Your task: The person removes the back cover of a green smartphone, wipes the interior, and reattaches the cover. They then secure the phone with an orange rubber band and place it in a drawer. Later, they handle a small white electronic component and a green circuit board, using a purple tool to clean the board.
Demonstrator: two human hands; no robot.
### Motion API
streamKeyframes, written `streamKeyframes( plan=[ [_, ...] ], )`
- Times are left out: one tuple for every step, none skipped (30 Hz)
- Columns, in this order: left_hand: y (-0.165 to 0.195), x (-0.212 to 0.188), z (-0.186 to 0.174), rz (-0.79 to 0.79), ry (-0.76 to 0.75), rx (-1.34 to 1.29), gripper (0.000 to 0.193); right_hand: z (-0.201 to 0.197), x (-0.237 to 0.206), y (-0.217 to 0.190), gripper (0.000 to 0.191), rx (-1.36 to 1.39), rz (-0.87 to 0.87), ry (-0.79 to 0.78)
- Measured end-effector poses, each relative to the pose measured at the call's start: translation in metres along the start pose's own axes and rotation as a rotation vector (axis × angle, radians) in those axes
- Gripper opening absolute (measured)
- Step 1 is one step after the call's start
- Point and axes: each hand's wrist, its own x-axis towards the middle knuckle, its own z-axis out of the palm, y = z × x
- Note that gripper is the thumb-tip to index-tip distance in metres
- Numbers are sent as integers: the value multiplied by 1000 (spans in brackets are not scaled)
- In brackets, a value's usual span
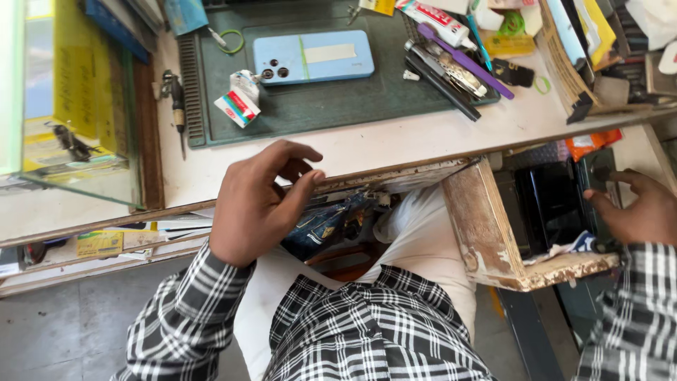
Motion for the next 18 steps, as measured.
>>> streamKeyframes(
  plan=[
    [-3,4,-1,124,68,93,20,-4,-1,-12,42,81,-52,59],
    [-7,9,-1,248,127,187,21,-7,-5,-26,42,163,-97,116],
    [-11,15,0,376,179,278,23,-13,-11,-38,43,241,-136,175],
    [-16,25,-2,415,197,346,25,-22,-19,-50,41,167,-201,170],
    [-21,40,-5,459,220,416,27,-32,-24,-62,40,94,-269,169],
    [-27,56,-8,503,247,486,30,-38,-27,-75,38,20,-339,171],
    [-32,75,-10,458,216,593,37,-42,-29,-88,37,49,-352,135],
    [-38,93,-12,407,186,702,45,-45,-34,-101,36,79,-369,97],
    [-43,112,-12,413,183,732,51,-46,-37,-113,36,111,-385,59],
    [-47,129,-9,418,178,759,58,-47,-41,-123,36,133,-385,32],
    [-51,144,-6,425,172,785,65,-47,-47,-131,37,154,-383,4],
    [-55,156,-4,347,94,838,73,-47,-51,-138,38,176,-380,-22],
    [-57,167,-2,271,15,888,82,-44,-56,-144,37,206,-413,-17],
    [-58,174,1,196,-67,934,90,-42,-60,-148,36,234,-444,-13],
    [-59,179,2,150,-111,954,88,-40,-64,-151,35,262,-472,-7],
    [-59,183,0,105,-155,975,86,-39,-67,-153,36,279,-462,-26],
    [-59,186,0,57,-202,996,84,-37,-71,-154,36,299,-452,-48],
    [-57,188,-1,49,-227,997,84,-36,-75,-154,36,320,-442,-72]
  ],
)
